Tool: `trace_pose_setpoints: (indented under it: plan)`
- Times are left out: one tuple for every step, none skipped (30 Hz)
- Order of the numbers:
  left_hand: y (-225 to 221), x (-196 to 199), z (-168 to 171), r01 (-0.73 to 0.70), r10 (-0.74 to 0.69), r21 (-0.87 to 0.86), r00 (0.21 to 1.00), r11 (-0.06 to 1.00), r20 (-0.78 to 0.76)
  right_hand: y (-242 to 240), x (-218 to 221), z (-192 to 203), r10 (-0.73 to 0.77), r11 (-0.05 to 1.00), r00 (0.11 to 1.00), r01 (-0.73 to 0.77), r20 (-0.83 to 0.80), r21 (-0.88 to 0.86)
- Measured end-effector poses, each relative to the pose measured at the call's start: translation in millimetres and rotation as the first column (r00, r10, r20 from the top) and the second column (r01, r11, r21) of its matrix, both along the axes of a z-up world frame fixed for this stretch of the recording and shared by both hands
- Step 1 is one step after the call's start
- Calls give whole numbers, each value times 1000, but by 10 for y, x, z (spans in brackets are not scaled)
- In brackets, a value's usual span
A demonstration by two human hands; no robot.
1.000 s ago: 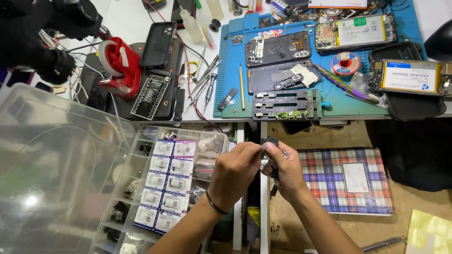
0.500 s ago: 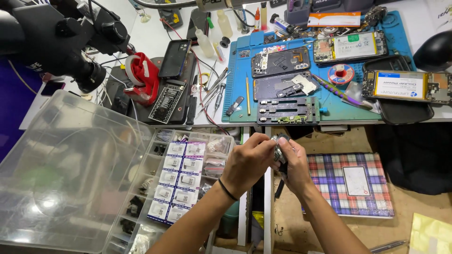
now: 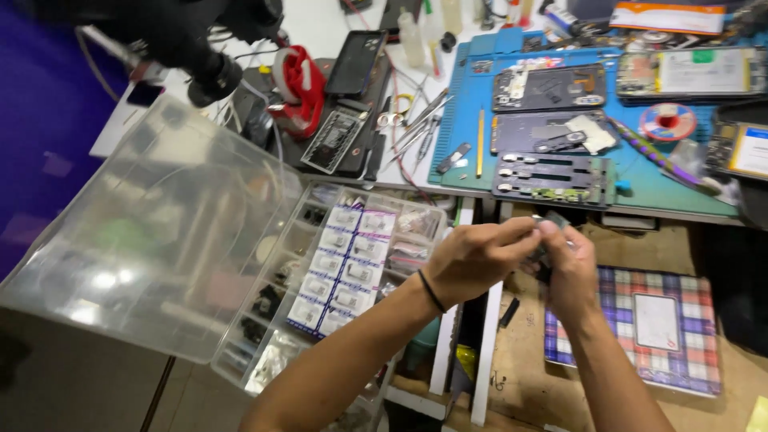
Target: Sorting and organizing small electronic components into a multi-compartment storage box at a repair station.
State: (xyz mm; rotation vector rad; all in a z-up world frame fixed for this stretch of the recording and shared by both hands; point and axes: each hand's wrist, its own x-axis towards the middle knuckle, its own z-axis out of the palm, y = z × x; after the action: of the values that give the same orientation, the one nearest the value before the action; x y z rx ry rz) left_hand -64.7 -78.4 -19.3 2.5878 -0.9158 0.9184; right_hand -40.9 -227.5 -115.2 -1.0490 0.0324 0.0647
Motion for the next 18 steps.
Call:
trace_pose_setpoints:
  plan:
    - [-25, -5, 39, 16, -16, -10, 1000, 1000, 0, -33, 68, -173, -36, 999, 999, 36, -11, -16]
    - [-13, 6, -54, -15, 15, -9, 1000, 1000, 0, -25, 13, 23, -4, 1000, 1000, 4, -11, -15]
    - [-6, 36, -139, 80, -80, -8, 995, 997, -62, -27, -24, 227, 19, 1000, 999, -20, -43, -21]
    - [0, 75, -223, 174, -174, -14, 977, 985, -125, -37, -54, 432, 41, 999, 996, -44, -75, -28]
    - [17, 85, -257, 154, -154, -14, 981, 988, -121, -32, -60, 428, 62, 998, 996, -64, -72, -29]
    - [31, 103, -292, 164, -165, -15, 975, 986, -148, -32, -58, 424, 46, 998, 998, -48, -53, -44]
    - [25, 127, -327, 182, -183, -20, 967, 983, -176, -53, -60, 423, 22, 998, 999, -24, -35, -60]
    - [40, 102, -276, 169, -170, -22, 970, 985, -174, -57, -54, 398, 35, 997, 999, -37, -34, -63]
    - [48, 79, -233, 177, -179, -25, 966, 984, -187, -67, -51, 365, 42, 997, 999, -42, 9, -61]
    - [54, 62, -192, 185, -187, -28, 962, 982, -199, -79, -41, 332, 49, 997, 997, -46, 52, -58]
    - [95, 32, -190, 180, -183, -32, 963, 983, -198, -77, -54, 327, 55, 997, 997, -51, 52, -62]
    - [134, 7, -190, 163, -161, -7, 966, 987, -205, -78, -62, 323, 14, 998, 1000, -14, 4, -61]
    - [172, -15, -192, 146, -139, 18, 968, 989, -211, -79, -68, 315, -28, 998, 999, 26, -43, -61]
    - [315, -3, -123, 142, -136, 14, 968, 990, -209, -91, -61, 297, -25, 998, 999, 22, -42, -64]
    - [456, 4, -58, 191, -200, -70, 966, 979, -165, -107, -65, 272, -24, 997, 998, 20, -62, -71]
    - [595, 15, 6, 241, -259, -152, 959, 959, -115, -124, -64, 248, -24, 997, 996, 18, -82, -78]
    - [884, -42, 134, 240, -259, -154, 959, 958, -118, -114, -76, 291, -24, 997, 996, 17, -85, -80]
    - [1173, -98, 262, 118, -142, -158, 978, 980, -150, -105, -88, 333, -35, 997, 993, 28, -108, -68]
